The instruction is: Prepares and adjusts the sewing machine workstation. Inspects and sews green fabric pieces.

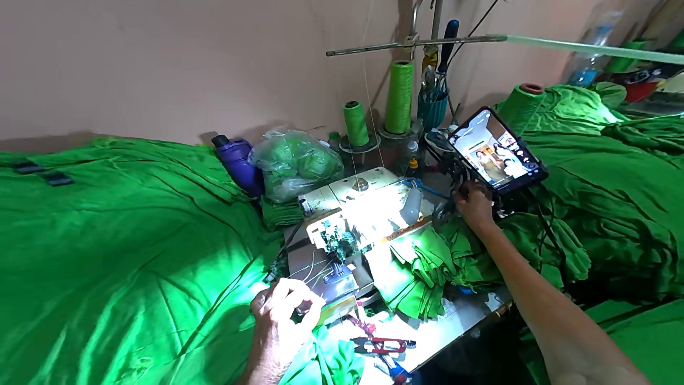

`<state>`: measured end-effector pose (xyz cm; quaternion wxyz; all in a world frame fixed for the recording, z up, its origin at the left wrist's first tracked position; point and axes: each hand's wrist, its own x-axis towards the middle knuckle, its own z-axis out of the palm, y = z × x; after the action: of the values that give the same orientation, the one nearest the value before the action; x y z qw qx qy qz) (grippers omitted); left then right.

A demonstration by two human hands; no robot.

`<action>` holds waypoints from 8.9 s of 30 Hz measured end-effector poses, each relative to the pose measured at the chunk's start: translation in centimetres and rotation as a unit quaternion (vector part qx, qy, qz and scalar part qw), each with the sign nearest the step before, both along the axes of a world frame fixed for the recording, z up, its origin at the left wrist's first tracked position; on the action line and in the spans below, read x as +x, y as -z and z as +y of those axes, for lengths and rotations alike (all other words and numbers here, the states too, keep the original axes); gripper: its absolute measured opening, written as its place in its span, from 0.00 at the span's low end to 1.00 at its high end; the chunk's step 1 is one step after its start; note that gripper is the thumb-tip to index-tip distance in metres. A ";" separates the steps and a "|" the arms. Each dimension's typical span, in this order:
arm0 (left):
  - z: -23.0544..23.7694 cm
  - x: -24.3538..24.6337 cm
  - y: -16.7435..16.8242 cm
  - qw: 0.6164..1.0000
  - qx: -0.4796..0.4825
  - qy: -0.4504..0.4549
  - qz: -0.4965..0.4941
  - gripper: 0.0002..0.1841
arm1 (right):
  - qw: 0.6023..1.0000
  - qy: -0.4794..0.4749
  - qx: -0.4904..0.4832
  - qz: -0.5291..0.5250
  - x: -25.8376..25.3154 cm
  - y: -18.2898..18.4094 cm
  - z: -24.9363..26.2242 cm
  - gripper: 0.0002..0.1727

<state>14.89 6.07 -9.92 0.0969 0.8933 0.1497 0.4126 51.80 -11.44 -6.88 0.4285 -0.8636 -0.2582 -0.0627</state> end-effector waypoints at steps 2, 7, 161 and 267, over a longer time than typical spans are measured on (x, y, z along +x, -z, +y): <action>0.1 0.0 0.1 1.000 -0.001 0.001 -0.002 0.11 | 0.999 -0.002 0.034 0.012 -0.6 0.0 -0.2 0.22; 0.1 0.0 0.2 1.000 0.002 0.000 -0.008 0.10 | 0.998 -0.007 0.048 -0.037 -3.5 0.3 -0.5 0.27; -1.6 7.1 1.4 0.974 -0.017 -0.222 -0.027 0.06 | 0.925 -0.071 0.197 0.318 -5.1 0.3 5.1 0.08; -2.8 5.1 1.3 0.991 -0.065 -0.052 -0.106 0.08 | 0.888 -0.255 0.243 0.296 -23.9 5.2 -0.2 0.15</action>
<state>19.95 3.24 -11.20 0.1483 0.8273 0.2116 0.4989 27.88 -11.68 -12.08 0.6825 -0.6154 -0.3075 0.2468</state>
